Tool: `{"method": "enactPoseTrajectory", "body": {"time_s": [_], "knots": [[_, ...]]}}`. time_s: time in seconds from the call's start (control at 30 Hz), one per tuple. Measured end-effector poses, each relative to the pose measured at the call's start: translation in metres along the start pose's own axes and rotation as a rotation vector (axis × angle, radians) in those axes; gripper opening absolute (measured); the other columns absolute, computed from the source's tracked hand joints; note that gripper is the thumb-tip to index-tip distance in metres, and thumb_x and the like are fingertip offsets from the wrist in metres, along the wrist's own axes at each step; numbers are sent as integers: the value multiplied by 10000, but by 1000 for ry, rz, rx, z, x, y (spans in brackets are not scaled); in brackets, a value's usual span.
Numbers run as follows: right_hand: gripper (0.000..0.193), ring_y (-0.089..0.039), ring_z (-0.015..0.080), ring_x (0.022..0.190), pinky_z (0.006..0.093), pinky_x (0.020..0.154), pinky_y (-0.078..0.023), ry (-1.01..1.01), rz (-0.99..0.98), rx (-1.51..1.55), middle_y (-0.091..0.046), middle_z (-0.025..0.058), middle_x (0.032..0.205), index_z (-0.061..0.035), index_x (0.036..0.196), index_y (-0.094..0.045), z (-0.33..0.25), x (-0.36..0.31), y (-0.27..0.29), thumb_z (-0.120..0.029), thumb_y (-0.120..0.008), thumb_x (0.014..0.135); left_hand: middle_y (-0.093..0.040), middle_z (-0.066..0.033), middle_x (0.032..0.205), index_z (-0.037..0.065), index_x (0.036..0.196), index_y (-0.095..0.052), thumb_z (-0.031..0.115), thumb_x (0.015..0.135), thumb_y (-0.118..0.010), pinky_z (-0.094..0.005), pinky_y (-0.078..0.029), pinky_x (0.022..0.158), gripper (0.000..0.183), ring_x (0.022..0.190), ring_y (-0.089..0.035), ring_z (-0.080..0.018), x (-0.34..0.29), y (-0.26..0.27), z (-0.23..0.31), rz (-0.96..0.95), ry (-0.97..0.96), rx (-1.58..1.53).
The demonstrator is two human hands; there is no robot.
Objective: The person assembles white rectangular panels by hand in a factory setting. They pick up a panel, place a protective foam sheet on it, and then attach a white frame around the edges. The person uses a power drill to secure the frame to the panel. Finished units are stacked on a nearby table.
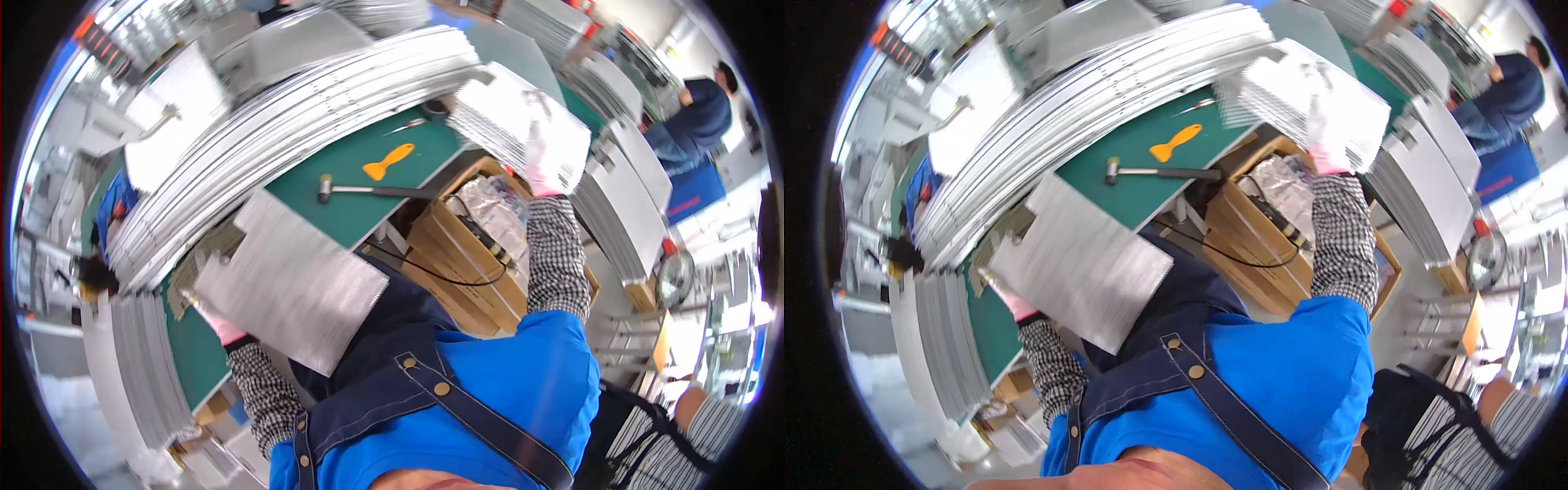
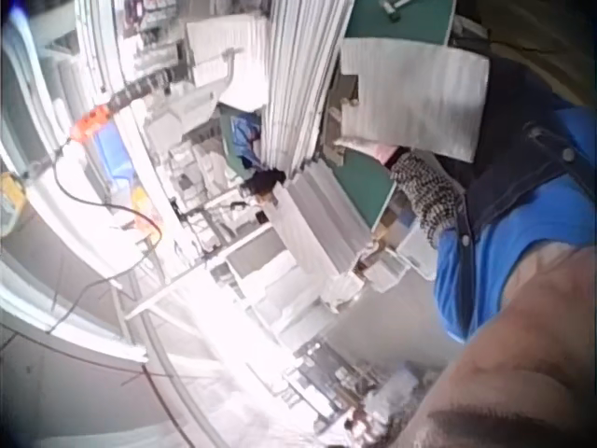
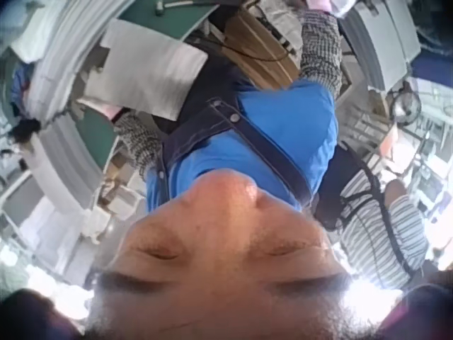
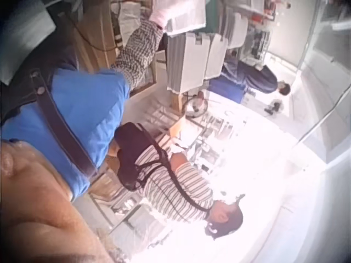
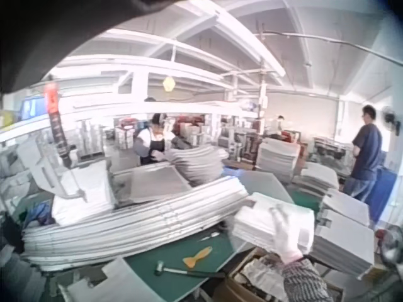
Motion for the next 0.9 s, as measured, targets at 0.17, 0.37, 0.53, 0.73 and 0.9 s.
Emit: {"method": "enactPoseTrajectory", "body": {"time_s": [0.17,0.37,0.53,0.73,0.9], "knots": [[414,-649,230,1067,353,876,-555,-437,81,908,-657,150,1209,29,1315,-564,-103,-12,-12,-146,-660,952,-547,-187,1394,96,1554,-346,769,925,-414,-483,-467,1029,924,1160,-564,-306,-6,-16,0,85,38,-174],[585,-617,182,1077,321,948,-500,-536,-1040,1148,-649,110,1215,62,1373,-513,-219,-97,-102,-214,-725,903,-563,-235,1340,53,1492,-412,889,834,-366,-483,-526,971,1064,1134,-596,-348,-4,-13,2,98,12,-123],[647,-610,189,1082,329,979,-477,-515,-1503,1266,-640,104,1237,96,1383,-491,-262,-140,-154,-180,-745,856,-509,-259,1408,84,1528,-348,862,813,-475,-560,-494,1028,1065,1227,-563,-385,5,-6,3,161,53,-275],[631,-608,206,1114,334,1015,-468,-572,-1588,1233,-624,118,1271,102,1385,-488,-263,-143,-167,-129,-737,853,-539,-265,1354,98,1499,-381,846,863,-395,-545,-515,973,982,1141,-591,-388,4,-10,3,-13,36,-380],[509,-655,193,1028,317,945,-523,-582,-1587,1165,-658,110,1211,103,1331,-538,-260,-146,-164,-44,-684,866,-578,-226,1253,113,1330,-502,839,838,-468,-518,-536,912,878,1075,-601,-346,-6,-20,2,83,43,-396]]}}
Point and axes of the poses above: each hand's wrist, its own x-axis towards the middle knuckle, its own y-axis out of the back of the hand, z = x × y, the point moved 2 cm from there along x, towards the middle knuckle
